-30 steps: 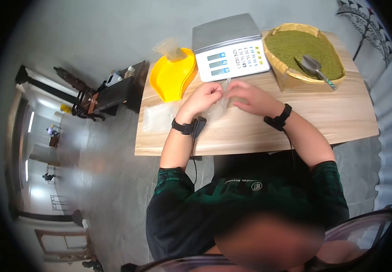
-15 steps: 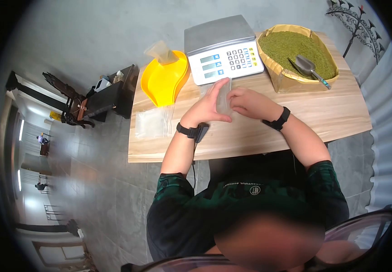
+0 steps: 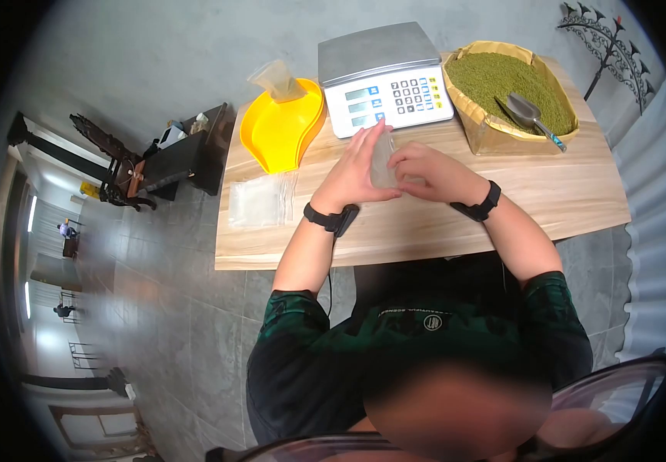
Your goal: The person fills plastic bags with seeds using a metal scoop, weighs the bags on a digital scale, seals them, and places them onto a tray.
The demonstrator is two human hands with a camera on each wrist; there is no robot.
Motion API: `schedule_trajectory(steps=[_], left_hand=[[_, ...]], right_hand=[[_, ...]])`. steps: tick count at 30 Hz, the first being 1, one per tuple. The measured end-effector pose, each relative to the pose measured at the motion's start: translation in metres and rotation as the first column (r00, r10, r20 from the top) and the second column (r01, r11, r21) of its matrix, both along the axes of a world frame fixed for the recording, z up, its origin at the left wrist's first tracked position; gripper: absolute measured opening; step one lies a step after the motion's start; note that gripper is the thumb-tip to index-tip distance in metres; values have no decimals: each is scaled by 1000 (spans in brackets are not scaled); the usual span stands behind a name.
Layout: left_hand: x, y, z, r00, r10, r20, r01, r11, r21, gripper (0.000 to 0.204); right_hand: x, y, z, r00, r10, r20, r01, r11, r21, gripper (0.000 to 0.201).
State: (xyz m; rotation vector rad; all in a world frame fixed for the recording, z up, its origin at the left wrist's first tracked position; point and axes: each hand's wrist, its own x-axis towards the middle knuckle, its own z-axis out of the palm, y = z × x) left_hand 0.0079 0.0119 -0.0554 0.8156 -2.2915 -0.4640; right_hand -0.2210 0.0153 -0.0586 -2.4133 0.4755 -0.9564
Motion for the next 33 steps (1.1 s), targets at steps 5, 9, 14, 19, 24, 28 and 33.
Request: schedule_trajectory(steps=[5, 9, 14, 19, 24, 28, 33], left_hand=[[-9, 5, 4, 998, -40, 50, 37, 998, 44, 124], [-14, 8, 8, 992, -74, 100, 63, 992, 113, 121], [-13, 7, 3, 996, -73, 49, 63, 983, 173, 116], [-1, -7, -10, 974, -138, -178, 198, 898, 392, 132], [5, -19, -20, 901, -171, -400, 354, 822, 446, 135], [7, -19, -21, 886, -175, -429, 372, 821, 433, 130], [1, -6, -5, 961, -143, -237, 229, 891, 393, 120]], right_hand=[[0, 1, -3, 986, 35, -162, -36, 999, -3, 8], [0, 4, -3, 963, 29, -266, -17, 999, 45, 6], [-1, 1, -8, 944, 57, -325, -53, 998, 20, 14], [1, 2, -9, 980, 28, -197, -1, 991, 136, 23], [1, 4, -6, 995, -20, -101, 28, 996, 86, 38], [1, 9, 5, 997, -11, -70, 21, 990, 138, 37], [-1, 3, -5, 995, -12, -101, 9, 1000, -24, 49]])
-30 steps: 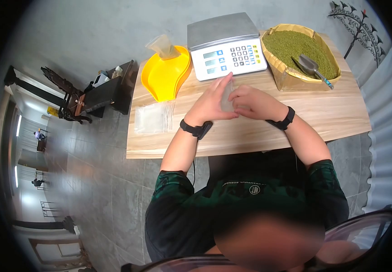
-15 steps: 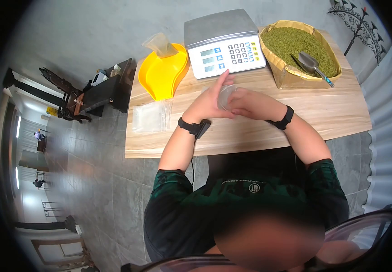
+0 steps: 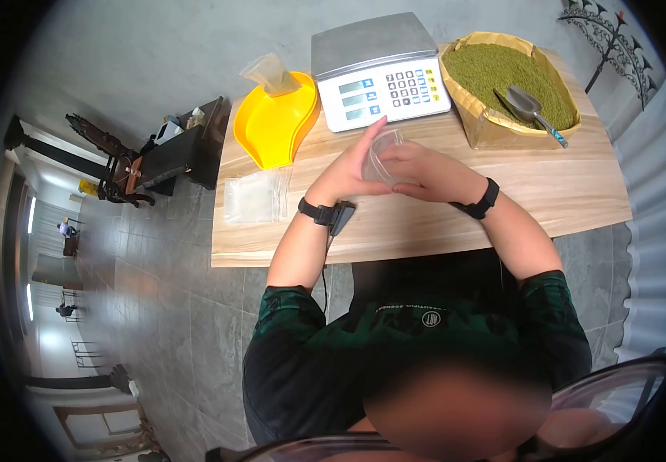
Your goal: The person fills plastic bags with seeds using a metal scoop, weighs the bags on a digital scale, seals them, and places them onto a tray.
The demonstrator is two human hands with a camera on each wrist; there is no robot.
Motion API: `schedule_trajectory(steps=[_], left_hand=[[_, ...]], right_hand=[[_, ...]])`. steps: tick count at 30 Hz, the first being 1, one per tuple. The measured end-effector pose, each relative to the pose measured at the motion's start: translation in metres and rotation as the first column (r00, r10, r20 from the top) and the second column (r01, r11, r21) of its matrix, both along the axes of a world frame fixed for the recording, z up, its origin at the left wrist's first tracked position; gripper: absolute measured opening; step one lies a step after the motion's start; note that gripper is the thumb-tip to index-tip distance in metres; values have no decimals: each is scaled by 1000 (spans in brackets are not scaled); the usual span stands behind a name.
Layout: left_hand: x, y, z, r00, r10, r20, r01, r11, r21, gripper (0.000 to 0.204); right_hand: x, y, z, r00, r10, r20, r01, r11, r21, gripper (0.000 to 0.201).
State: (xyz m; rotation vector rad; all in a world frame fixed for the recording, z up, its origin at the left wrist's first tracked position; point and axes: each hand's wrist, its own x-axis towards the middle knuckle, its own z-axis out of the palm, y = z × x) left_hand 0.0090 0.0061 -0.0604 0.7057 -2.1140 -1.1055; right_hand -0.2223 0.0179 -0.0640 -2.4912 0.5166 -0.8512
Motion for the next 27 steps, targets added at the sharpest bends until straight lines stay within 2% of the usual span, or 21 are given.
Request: schedule_trajectory(steps=[1, 6, 8, 11, 15, 17, 18, 20, 21, 23, 25, 26, 27], left_hand=[[-1, 2, 3, 992, 45, 115, -36, 996, -84, 117], [-8, 8, 10, 981, 76, 178, -39, 978, -203, 110], [-9, 8, 10, 977, 88, 193, -39, 969, -242, 109], [-12, 9, 10, 967, 147, 208, -98, 969, -227, 107], [-6, 8, 11, 982, 109, 152, -90, 987, -131, 106], [-5, 6, 8, 989, 103, 110, -91, 990, -108, 107], [-3, 4, 5, 989, 121, 90, -114, 990, -87, 109], [-2, 4, 4, 990, 131, 58, -127, 990, -65, 111], [-3, 5, 6, 988, 141, 61, -138, 989, -50, 112], [-4, 6, 8, 989, 143, 47, -142, 989, -31, 113], [-5, 7, 7, 988, 145, 52, -145, 989, -7, 114], [-6, 8, 7, 990, 132, 38, -133, 991, 2, 114], [-7, 9, 8, 988, 142, 55, -142, 990, -16, 114]], right_hand=[[0, -1, -3, 1000, 8, -11, -7, 1000, 17, 47], [0, 3, 4, 999, -23, -26, 25, 997, 68, 41], [-1, -2, 3, 982, -39, -186, 39, 999, -2, 41], [-3, -1, 5, 967, -36, -253, 51, 997, 50, 38], [-8, 4, 19, 966, -22, -258, 57, 990, 127, 36], [-13, 8, 25, 986, -106, -128, 115, 991, 63, 33], [-19, 9, 33, 984, -114, -137, 123, 990, 63, 33], [-38, 11, 58, 985, -170, -19, 166, 977, -131, 30], [-52, 15, 74, 965, -257, -40, 251, 960, -121, 28], [-85, 15, 94, 898, -437, -48, 430, 896, -111, 24], [-120, 9, 104, 657, -735, -168, 721, 677, -146, 24], [-146, -2, 95, 529, -818, -226, 758, 575, -308, 22], [-156, -1, 97, 318, -867, -383, 831, 449, -327, 27]])
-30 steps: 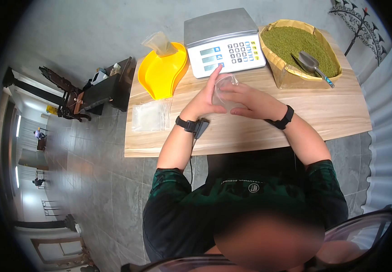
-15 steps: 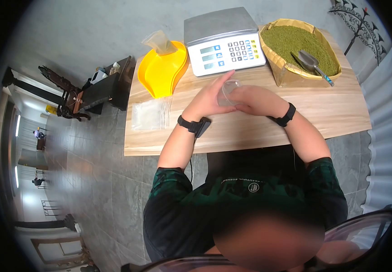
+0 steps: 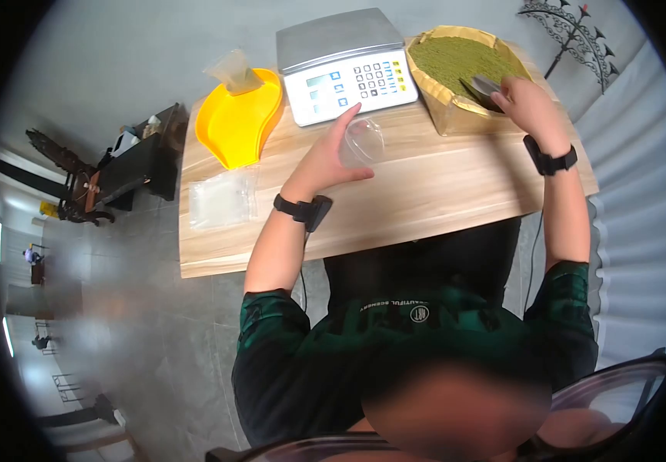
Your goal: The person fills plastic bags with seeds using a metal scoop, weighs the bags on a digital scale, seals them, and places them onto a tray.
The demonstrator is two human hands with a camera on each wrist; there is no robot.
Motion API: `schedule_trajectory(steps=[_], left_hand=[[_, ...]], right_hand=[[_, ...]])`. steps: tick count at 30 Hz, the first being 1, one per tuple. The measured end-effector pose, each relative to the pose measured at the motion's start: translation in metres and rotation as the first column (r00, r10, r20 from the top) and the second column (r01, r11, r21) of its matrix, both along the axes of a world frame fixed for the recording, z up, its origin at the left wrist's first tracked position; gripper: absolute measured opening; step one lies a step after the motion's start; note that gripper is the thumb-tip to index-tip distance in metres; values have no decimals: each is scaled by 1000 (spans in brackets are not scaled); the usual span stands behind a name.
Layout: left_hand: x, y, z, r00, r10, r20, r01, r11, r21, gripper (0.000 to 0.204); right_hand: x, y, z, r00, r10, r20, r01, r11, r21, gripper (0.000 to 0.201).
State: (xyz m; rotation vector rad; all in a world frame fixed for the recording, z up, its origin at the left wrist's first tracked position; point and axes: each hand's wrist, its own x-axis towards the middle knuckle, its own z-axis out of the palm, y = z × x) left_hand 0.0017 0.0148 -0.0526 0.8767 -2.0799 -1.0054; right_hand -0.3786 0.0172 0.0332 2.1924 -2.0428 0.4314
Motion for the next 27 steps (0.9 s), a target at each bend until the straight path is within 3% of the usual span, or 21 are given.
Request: schedule_trajectory(steps=[3, 8, 12, 14, 22, 24, 26, 27], left_hand=[[-4, 3, 3, 1000, 3, 17, -2, 1000, -4, 114], [-3, 0, -2, 1000, 10, -6, -10, 1000, 6, 114], [-1, -3, -5, 999, 2, -52, -3, 1000, -30, 112], [1, -5, -6, 998, -11, -61, 7, 998, -64, 110], [1, -6, -4, 1000, 21, -6, -21, 997, -71, 103], [1, -3, -1, 999, 35, 4, -35, 996, -82, 102], [1, -1, 1, 999, 46, 20, -44, 995, -94, 101], [1, -1, 2, 999, 44, 29, -41, 993, -111, 101]], right_hand=[[-22, -2, -10, 984, -102, -149, 122, 984, 127, 32], [-36, -17, -17, 995, -97, -21, 99, 951, 292, 38], [-55, -42, -21, 998, -58, -26, 62, 975, 213, 36], [-61, -43, -12, 998, -57, -39, 64, 970, 235, 45], [-103, -21, 41, 999, -33, -20, 37, 967, 250, 37], [-108, -14, 44, 999, -28, -45, 35, 986, 163, 35], [-112, -13, 47, 989, -83, -125, 119, 941, 316, 35], [-115, -14, 39, 983, -101, -153, 144, 943, 301, 37]])
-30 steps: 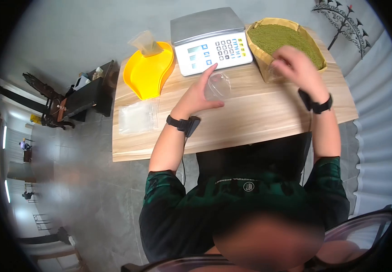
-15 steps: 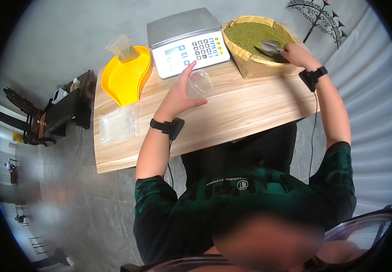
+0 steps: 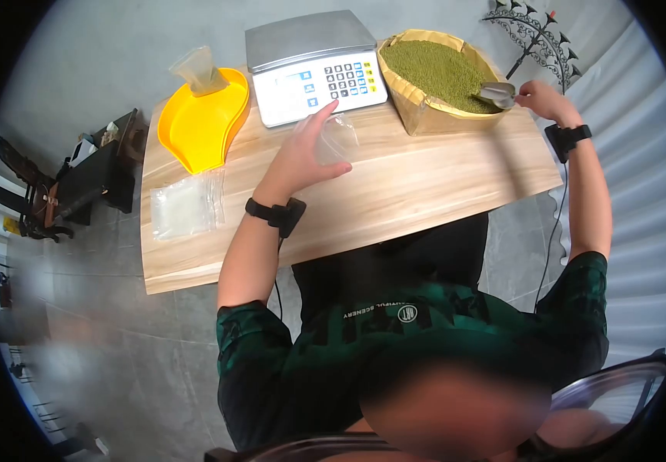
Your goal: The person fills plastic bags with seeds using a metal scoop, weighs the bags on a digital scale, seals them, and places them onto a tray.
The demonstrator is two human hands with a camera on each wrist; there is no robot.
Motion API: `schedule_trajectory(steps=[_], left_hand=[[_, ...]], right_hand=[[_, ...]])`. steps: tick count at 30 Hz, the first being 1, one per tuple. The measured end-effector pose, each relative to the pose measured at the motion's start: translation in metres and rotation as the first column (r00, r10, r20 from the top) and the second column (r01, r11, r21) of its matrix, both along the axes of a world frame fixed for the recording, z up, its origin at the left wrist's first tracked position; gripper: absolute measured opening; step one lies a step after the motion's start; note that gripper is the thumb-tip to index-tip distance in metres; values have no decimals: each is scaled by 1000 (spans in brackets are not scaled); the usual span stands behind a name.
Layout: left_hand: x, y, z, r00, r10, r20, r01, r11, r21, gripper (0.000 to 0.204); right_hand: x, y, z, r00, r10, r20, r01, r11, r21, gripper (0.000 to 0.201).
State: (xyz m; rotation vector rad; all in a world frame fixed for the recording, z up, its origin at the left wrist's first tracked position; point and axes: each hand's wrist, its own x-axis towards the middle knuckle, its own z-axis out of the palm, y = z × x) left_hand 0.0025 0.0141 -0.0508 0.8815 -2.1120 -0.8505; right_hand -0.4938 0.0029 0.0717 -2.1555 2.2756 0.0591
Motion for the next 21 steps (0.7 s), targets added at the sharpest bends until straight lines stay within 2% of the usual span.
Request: schedule_trajectory(steps=[5, 7, 9, 11, 17, 19, 21], left_hand=[[0, 1, 2, 999, -1, 34, 2, 999, -50, 100], [0, 0, -2, 1000, -5, -16, 3, 996, -85, 99], [0, 0, -4, 1000, 1, -31, -4, 994, -105, 97], [0, 0, -4, 999, 22, -50, -28, 991, -131, 95], [0, -1, -5, 995, 34, -91, -43, 994, -103, 97], [0, -1, -4, 998, 46, -50, -46, 999, 3, 99], [-2, 1, 0, 996, 37, -75, -35, 999, 27, 100]], right_hand=[[27, -20, -42, 999, 11, 45, -9, 999, -50, 38], [30, -28, -59, 998, 22, 61, -19, 999, -46, 38], [31, -37, -72, 995, 60, 80, -49, 990, -133, 37], [31, -41, -76, 991, 62, 116, -47, 991, -123, 38], [36, -23, -70, 981, 8, 192, 8, 997, -83, 39], [35, -12, -73, 955, -7, 295, 55, 986, -155, 39], [27, -3, -85, 954, 8, 301, 62, 973, -222, 38]])
